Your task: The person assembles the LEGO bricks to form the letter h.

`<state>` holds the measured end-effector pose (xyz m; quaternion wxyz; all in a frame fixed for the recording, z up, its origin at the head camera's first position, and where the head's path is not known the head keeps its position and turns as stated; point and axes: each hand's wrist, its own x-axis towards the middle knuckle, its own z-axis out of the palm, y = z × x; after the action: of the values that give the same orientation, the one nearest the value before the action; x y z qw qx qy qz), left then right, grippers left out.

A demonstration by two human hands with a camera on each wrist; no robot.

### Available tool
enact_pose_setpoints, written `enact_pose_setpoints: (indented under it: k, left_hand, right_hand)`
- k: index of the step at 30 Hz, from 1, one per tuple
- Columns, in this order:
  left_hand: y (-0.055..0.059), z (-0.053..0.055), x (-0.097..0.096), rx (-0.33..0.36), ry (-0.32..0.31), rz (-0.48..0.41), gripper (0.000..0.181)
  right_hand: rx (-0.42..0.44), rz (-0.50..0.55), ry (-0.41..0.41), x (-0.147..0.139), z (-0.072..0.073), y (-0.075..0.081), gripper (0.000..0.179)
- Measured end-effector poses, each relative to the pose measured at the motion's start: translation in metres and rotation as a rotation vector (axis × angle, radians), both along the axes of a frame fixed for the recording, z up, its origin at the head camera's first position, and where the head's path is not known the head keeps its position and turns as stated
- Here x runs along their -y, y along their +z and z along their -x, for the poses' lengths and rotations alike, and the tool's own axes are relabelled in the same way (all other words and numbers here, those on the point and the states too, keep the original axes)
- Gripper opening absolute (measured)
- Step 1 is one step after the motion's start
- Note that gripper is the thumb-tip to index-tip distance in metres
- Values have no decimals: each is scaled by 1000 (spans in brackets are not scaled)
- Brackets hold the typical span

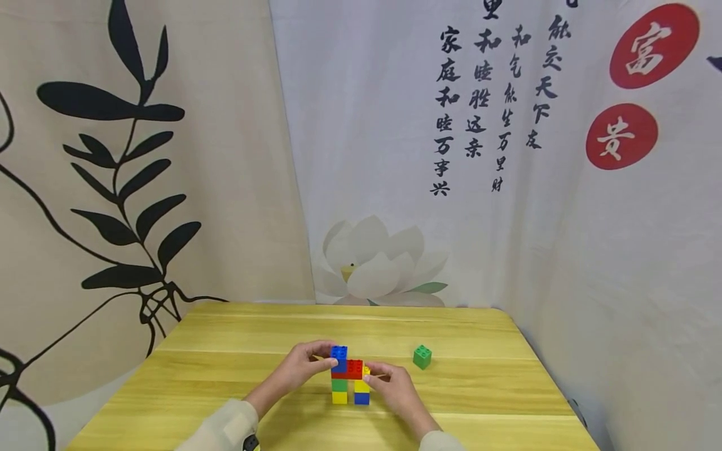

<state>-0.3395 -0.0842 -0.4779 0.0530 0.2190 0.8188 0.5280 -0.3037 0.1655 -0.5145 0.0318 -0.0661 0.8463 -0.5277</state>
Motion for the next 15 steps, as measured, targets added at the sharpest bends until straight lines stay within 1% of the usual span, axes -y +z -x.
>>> enact_pose_setpoints:
  k: [6,11,15]
  left_hand:
    - [-3,0,1,11,11,-20,41]
    - [-6,0,1,21,18,-33,36]
    - [-7,-1,0,31,15,-60,36]
  right_hand:
    - [-1,6,2,2,-1,1,41]
    - [-5,27,14,4,-2,1,40]
    - [3,18,6,4,-2,3,40]
